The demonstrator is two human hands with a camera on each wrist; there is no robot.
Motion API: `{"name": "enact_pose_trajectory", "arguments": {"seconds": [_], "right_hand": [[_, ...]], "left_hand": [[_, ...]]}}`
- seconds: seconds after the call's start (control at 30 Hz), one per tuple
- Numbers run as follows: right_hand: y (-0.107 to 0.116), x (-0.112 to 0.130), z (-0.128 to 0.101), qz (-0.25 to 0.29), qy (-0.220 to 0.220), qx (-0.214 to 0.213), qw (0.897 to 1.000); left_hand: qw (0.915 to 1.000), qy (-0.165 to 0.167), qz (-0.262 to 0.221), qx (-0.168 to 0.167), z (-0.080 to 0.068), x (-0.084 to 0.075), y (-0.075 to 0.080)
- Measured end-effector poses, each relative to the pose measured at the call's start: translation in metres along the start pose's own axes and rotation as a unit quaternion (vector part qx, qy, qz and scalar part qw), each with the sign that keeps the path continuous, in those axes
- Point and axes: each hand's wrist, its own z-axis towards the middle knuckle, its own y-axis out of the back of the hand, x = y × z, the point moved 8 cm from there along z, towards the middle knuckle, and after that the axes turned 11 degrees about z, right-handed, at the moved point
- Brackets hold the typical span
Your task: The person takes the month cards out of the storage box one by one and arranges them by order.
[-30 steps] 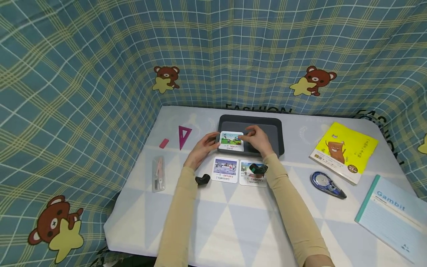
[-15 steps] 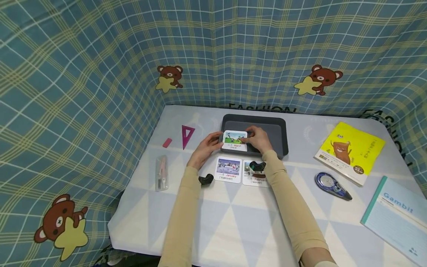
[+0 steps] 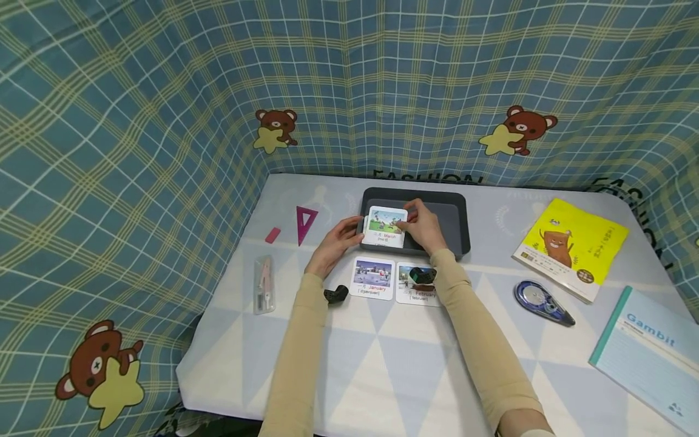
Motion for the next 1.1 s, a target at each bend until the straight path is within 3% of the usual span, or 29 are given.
{"name": "enact_pose_trajectory", "arguments": {"seconds": [0.27, 0.47, 0.63, 0.87, 1.0, 1.1], "right_hand": [[0.038, 0.004, -0.018, 0.046, 0.017, -0.054, 0.997], [0.083, 0.01, -0.052, 0.082, 0.02, -0.076, 0.994], [0.112, 0.001, -0.095, 0.042, -0.006, -0.051, 0.998], [0.14, -0.032, -0.158, 0.023, -0.036, -0.031, 0.999], [0.15, -0.054, -0.175, -0.028, -0.033, -0.039, 0.998], [0.151, -0.059, -0.177, -0.093, -0.005, -0.046, 0.995]], "left_hand": [[1.0, -0.002, 0.002, -0.001, 0.0, 0.001, -0.003], [0.9999, -0.007, 0.008, 0.004, 0.001, 0.0, -0.003], [0.9999, -0.001, 0.014, -0.003, 0.001, 0.0, 0.0], [0.9999, -0.005, 0.014, -0.001, 0.002, -0.001, 0.001], [0.9998, 0.001, 0.018, 0.003, 0.002, 0.001, -0.001], [0.9997, 0.006, 0.023, -0.003, 0.002, 0.002, -0.001]]}}
